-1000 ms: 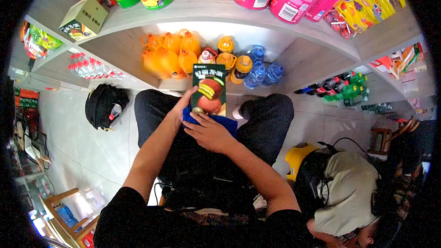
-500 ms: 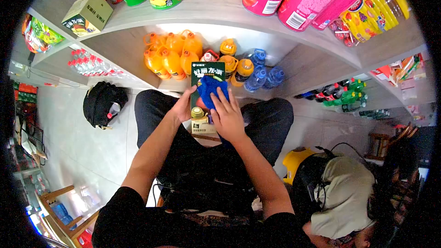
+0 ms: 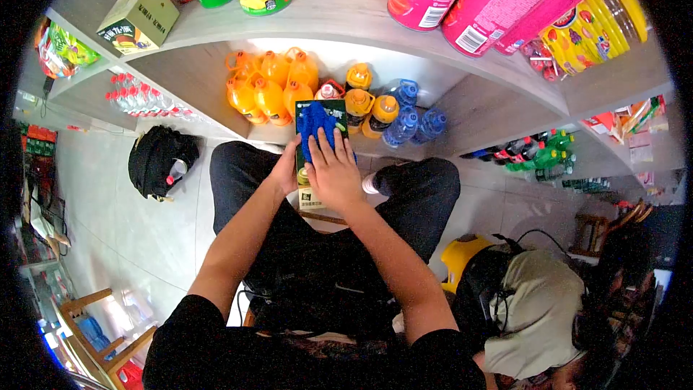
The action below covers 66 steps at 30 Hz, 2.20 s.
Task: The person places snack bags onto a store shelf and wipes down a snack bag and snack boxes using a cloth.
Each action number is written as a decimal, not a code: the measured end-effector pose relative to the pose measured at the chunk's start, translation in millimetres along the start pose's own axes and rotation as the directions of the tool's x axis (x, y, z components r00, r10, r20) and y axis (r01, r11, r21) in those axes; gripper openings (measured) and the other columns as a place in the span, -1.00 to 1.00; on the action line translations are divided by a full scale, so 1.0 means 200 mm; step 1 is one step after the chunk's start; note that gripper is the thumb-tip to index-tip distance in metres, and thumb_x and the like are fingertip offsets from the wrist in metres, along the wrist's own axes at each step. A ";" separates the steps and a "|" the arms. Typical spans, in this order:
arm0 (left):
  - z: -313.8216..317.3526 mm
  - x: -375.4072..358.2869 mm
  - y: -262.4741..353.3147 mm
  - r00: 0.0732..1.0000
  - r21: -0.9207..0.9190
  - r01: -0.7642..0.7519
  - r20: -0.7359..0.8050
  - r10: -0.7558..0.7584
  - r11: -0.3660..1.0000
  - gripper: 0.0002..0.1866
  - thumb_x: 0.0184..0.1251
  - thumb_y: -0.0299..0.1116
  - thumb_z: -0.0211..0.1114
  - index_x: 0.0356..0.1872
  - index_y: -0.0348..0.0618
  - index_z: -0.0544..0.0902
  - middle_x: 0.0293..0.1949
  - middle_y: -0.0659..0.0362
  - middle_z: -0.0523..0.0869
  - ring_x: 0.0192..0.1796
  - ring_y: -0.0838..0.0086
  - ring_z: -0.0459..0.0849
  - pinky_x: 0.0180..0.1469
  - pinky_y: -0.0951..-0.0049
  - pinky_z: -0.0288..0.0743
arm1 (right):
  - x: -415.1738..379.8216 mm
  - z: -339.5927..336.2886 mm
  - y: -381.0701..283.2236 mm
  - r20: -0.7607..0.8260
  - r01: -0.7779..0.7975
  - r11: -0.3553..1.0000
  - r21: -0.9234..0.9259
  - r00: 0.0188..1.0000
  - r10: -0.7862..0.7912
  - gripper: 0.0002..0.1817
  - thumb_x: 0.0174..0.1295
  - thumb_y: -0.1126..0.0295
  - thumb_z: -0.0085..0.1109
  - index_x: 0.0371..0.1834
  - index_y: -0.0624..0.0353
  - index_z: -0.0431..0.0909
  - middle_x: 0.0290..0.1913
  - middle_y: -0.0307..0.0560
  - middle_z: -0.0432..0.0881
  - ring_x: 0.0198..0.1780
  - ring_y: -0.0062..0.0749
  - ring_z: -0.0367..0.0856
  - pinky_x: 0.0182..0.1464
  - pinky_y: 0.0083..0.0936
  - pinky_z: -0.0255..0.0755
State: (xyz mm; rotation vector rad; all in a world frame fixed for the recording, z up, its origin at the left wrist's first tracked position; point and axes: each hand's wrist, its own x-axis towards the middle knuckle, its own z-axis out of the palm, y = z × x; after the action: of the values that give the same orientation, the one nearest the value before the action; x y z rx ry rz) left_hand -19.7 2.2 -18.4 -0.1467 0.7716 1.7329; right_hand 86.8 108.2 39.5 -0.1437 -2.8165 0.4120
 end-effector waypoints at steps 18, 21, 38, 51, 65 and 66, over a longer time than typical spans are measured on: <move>-0.02 -0.02 0.13 0.984 -0.260 -0.175 -0.020 0.176 0.950 -0.29 0.35 0.21 -0.01 0.30 -0.16 0.34 0.20 -0.05 0.52 0.20 0.14 0.53 0.29 0.09 0.38 | -0.17 -0.07 -0.01 -0.111 0.009 0.997 0.078 0.994 0.000 -0.54 0.26 0.27 0.02 0.23 0.15 0.46 0.40 0.01 0.28 0.44 -0.01 0.16 0.43 0.02 -0.04; -0.01 0.00 0.10 0.977 -0.257 -0.211 -0.040 0.207 0.943 -0.32 0.36 0.17 0.01 0.30 -0.15 0.33 0.22 -0.04 0.50 0.21 0.15 0.53 0.29 0.09 0.37 | -0.16 -0.01 0.04 -0.153 -0.176 0.918 0.355 0.958 0.243 -0.52 0.39 0.34 -0.17 0.31 0.36 0.30 0.44 0.28 0.12 0.47 0.12 0.07 0.46 -0.09 -0.07; 0.03 -0.01 0.00 0.892 -0.347 -0.451 -0.199 0.406 0.822 -0.40 0.43 0.12 -0.03 0.30 -0.09 0.32 0.29 0.00 0.44 0.28 0.12 0.46 0.34 0.04 0.30 | -0.03 0.20 -0.10 0.336 -0.274 -0.221 0.936 0.512 0.791 -0.41 0.50 0.21 -0.26 0.48 0.29 -0.03 0.34 0.02 0.30 0.31 -0.33 0.33 0.33 -0.46 0.17; -0.06 0.06 0.00 0.836 -0.138 -0.539 -0.210 0.507 0.831 -0.40 0.45 0.10 -0.07 0.30 -0.15 0.33 0.25 -0.03 0.47 0.25 0.12 0.49 0.33 0.10 0.32 | -0.10 0.24 -0.16 0.603 -0.440 -0.417 0.796 0.508 0.615 -0.49 0.42 0.20 0.04 0.31 0.25 0.24 0.21 -0.11 0.44 0.16 -0.45 0.45 0.21 -0.44 0.29; 0.08 -0.02 0.04 0.921 -0.150 -0.389 -0.097 0.378 0.909 -0.12 0.34 0.41 -0.26 0.45 -0.09 0.09 0.41 0.02 0.26 0.42 0.12 0.24 0.44 0.06 0.08 | -0.10 0.17 -0.06 0.697 -0.324 -0.649 0.689 0.540 0.471 -0.46 0.37 -0.10 -0.01 0.12 0.15 0.42 -0.10 -0.08 0.63 -0.27 -0.33 0.64 -0.29 -0.46 0.54; 0.06 -0.01 0.05 0.920 -0.159 -0.392 -0.075 0.385 0.906 -0.08 0.31 0.44 -0.27 0.43 -0.13 0.15 0.42 0.01 0.25 0.43 0.09 0.23 0.46 0.05 0.06 | -0.10 0.14 -0.05 0.721 -0.351 -0.669 0.655 0.556 0.414 -0.44 0.37 -0.10 -0.02 0.14 0.16 0.41 -0.11 -0.07 0.63 -0.26 -0.32 0.64 -0.29 -0.46 0.54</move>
State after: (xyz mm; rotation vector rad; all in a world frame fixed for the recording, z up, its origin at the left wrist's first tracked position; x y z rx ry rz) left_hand -24.5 6.2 -2.8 -0.1533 0.7148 2.1850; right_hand 96.1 87.7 11.9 -1.1256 -0.7875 2.7125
